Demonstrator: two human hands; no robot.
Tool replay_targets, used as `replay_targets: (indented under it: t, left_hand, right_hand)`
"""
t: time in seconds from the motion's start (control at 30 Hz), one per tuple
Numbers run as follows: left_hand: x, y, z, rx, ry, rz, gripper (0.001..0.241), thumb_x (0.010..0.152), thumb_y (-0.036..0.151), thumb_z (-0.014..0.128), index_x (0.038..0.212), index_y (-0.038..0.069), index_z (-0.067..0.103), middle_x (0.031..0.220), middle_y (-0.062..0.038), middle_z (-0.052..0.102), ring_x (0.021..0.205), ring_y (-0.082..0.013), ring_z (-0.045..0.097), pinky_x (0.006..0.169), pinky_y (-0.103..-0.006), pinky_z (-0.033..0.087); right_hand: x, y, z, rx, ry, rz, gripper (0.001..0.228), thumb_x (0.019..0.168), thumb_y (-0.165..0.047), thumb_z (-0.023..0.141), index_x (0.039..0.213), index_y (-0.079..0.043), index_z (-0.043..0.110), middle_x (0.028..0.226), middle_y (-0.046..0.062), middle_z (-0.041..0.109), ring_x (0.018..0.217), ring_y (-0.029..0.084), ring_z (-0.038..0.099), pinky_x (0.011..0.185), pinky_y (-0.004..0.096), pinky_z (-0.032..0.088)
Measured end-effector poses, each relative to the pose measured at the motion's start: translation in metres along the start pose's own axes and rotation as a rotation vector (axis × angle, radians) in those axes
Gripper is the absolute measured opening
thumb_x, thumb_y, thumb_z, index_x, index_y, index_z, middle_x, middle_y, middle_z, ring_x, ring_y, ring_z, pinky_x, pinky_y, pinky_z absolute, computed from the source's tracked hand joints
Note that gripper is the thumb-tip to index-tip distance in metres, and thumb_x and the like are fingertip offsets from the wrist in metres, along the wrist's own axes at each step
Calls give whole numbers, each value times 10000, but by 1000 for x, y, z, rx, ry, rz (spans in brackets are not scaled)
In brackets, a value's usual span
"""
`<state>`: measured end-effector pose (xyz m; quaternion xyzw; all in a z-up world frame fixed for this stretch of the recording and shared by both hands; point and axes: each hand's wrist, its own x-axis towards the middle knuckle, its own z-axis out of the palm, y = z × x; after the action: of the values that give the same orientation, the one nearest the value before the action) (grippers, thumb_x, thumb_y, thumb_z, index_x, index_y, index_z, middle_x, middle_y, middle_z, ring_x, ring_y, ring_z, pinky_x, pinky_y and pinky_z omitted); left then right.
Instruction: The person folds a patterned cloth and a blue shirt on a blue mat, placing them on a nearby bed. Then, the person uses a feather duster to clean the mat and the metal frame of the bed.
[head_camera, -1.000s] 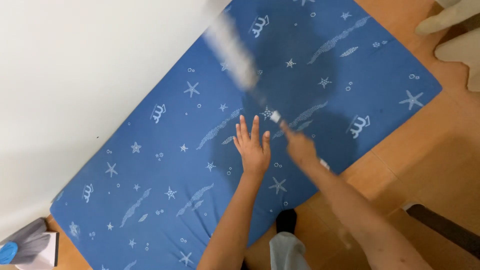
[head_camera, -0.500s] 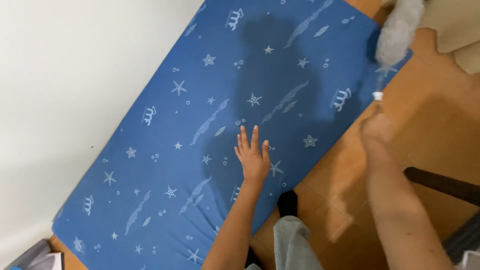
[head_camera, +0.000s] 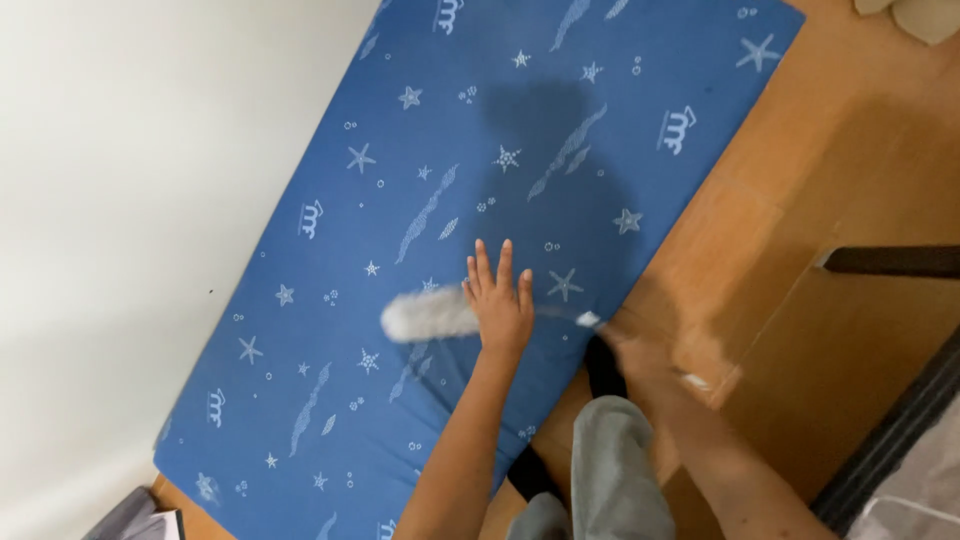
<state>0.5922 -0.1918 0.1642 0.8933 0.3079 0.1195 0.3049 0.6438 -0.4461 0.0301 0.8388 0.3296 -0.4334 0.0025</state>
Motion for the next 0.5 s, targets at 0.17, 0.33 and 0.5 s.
replay_targets:
  t: [0.17, 0.33, 0.5]
  left_hand:
    - [-43, -15, 1, 26, -89, -45, 557, 1048, 401, 536, 1576, 277, 406, 1698, -159, 212, 1544, -438, 208, 1198, -667, 157]
    - [-70, -12, 8, 38, -158, -105, 568, 1028, 401, 541, 1567, 285, 406, 1697, -151, 201, 1539, -433, 208, 1191, -665, 159]
    - [-71, 11, 4, -35, -103, -116, 563, 1045, 417, 515, 1578, 276, 403, 1696, -154, 208, 1543, -439, 209, 1194, -669, 150]
  right_hand:
    - [-23, 124, -44, 223, 409, 686, 397, 1025, -335, 511, 1377, -186, 619, 1165, 263, 693, 1079, 434, 677, 894, 522, 543]
    - [14, 151, -99, 414, 761, 881, 327, 942, -206, 691, 1211, -25, 723, 1092, 298, 716, 1015, 458, 704, 853, 519, 574]
    - [-8, 46, -39, 403, 652, 670, 242, 984, -151, 580, 1199, -72, 659, 1043, 261, 720, 958, 434, 718, 801, 527, 589]
